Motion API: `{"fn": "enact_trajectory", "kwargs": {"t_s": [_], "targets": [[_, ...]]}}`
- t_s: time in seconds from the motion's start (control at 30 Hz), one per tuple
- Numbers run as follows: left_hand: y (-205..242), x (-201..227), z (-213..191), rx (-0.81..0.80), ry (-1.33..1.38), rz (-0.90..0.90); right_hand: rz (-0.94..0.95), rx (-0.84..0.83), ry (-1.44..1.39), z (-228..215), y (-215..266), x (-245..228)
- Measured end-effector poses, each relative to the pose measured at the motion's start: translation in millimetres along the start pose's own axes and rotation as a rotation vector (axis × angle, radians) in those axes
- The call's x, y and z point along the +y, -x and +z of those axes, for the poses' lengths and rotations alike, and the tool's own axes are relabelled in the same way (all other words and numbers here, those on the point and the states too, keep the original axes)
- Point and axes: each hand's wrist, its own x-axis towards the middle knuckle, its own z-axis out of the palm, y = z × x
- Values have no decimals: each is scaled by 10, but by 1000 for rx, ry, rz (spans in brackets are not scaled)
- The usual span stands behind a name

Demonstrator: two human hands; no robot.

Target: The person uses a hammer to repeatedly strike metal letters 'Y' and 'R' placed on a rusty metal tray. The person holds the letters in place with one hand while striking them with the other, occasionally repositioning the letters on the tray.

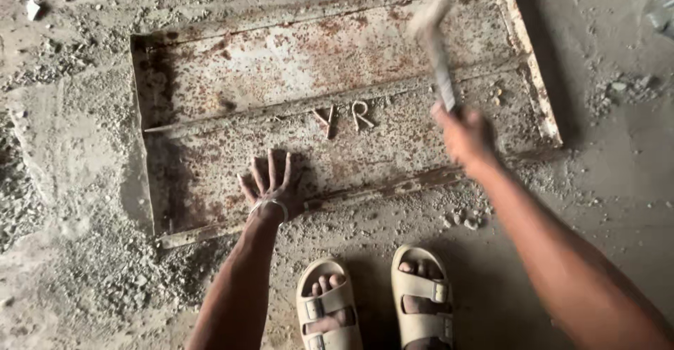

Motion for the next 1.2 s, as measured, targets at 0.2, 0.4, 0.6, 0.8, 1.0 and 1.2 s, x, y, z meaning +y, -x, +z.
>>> {"fn": "enact_trajectory", "kwargs": {"t_s": [0.2,0.4,0.6,0.8,1.0,1.2], "targets": [[94,11,-138,-2,-40,-7,-760,53,-612,-607,-308,-772],[93,-20,-97,-15,-75,-2,-599,226,-535,-124,-584,-99],[14,-3,-27,-29,-74,-50,164,-23,121,55,-293,770],[63,21,-34,-29,-98,-47,-252,44,-427,-424,-182,-48],[153,60,-129,-14,-72,-18,-791,152,-655,-769,-606,-771],[142,29,-122,-20,-46,-26,84,-41,287,-112,-474,556]]}}
